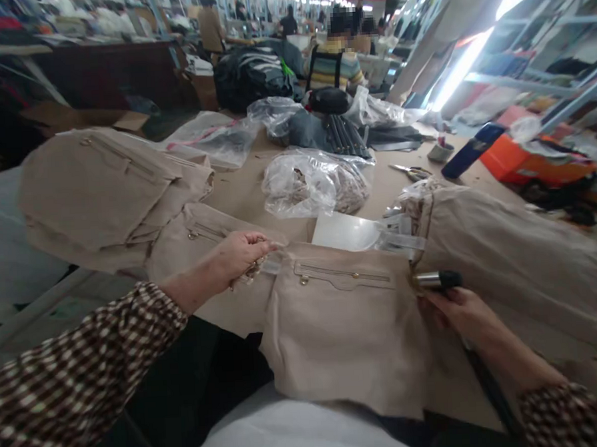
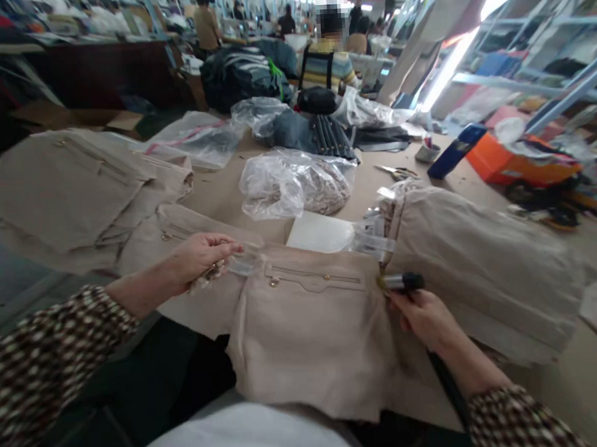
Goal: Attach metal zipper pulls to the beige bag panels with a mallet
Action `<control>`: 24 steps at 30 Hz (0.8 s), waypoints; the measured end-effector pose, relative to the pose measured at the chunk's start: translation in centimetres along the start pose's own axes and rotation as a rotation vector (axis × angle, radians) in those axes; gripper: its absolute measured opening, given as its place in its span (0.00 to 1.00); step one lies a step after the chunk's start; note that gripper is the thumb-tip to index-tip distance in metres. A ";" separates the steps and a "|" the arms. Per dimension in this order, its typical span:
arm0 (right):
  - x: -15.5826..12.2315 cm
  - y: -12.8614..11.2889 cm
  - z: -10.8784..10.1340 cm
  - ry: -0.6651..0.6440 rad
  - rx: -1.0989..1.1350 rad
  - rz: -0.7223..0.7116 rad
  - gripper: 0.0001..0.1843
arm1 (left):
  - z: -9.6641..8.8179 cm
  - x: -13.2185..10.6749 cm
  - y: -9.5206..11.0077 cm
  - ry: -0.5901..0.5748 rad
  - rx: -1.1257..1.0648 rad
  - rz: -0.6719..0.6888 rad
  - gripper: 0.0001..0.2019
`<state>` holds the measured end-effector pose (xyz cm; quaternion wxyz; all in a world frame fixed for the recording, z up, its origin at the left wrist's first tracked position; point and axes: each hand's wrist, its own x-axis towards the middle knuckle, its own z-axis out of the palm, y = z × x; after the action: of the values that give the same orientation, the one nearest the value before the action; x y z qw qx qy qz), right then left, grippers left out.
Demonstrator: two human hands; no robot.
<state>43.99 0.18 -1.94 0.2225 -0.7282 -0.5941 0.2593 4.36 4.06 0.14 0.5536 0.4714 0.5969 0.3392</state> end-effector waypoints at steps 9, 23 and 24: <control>-1.7 -7.9 -0.8 -0.128 0.570 -0.009 0.16 | 8.1 -1.6 2.1 -0.463 -0.418 -0.108 0.24; -0.1 -12.5 5.7 -0.571 0.800 -0.036 0.15 | 12.7 -1.4 1.2 -0.429 -0.626 -0.071 0.24; 0.0 -12.3 5.7 -0.561 0.820 -0.025 0.15 | 12.6 -1.4 1.3 -0.428 -0.623 -0.068 0.23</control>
<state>31.07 2.66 1.44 0.3253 -0.4757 -0.4886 0.6550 16.89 1.74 -0.15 0.7937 0.3204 0.3512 0.3795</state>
